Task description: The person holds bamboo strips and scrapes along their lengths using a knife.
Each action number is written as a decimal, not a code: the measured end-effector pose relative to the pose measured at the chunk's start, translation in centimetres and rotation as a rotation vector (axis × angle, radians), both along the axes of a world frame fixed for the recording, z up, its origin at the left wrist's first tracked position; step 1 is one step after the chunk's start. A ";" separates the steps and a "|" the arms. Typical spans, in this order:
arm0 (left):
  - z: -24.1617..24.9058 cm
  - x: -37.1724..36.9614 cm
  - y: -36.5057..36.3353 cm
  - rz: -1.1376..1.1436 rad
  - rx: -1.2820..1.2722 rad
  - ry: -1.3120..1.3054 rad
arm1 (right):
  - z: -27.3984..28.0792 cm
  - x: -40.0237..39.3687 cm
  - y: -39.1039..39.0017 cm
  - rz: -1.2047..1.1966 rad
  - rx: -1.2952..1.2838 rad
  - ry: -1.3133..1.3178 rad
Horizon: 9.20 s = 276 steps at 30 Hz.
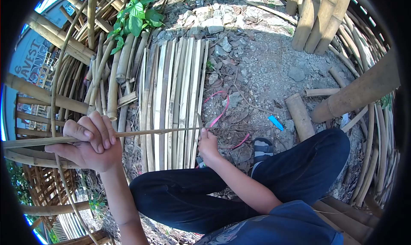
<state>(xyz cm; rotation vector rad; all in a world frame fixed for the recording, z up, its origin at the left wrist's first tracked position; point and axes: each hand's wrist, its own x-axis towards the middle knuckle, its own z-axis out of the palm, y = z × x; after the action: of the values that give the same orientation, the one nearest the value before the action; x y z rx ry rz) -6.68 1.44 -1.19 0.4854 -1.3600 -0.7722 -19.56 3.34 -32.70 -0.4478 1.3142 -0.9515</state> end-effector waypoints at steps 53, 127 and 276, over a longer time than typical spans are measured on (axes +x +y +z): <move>0.0 -2.6 0.7 0.258 0.049 0.140 | 16.5 -1.2 2.5 0.214 0.116 -0.338; 0.2 -5.1 0.7 0.494 0.139 0.181 | 21.1 -3.3 2.5 0.311 0.222 -0.533; -0.6 -5.6 4.5 0.219 -0.025 -0.011 | 20.9 -6.8 3.9 0.566 -0.684 0.495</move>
<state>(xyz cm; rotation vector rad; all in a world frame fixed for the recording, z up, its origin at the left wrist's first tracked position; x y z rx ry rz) -12.29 5.94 -1.83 0.6080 -1.3001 -0.5727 -26.40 7.29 -11.84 -1.5744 1.1514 -0.8035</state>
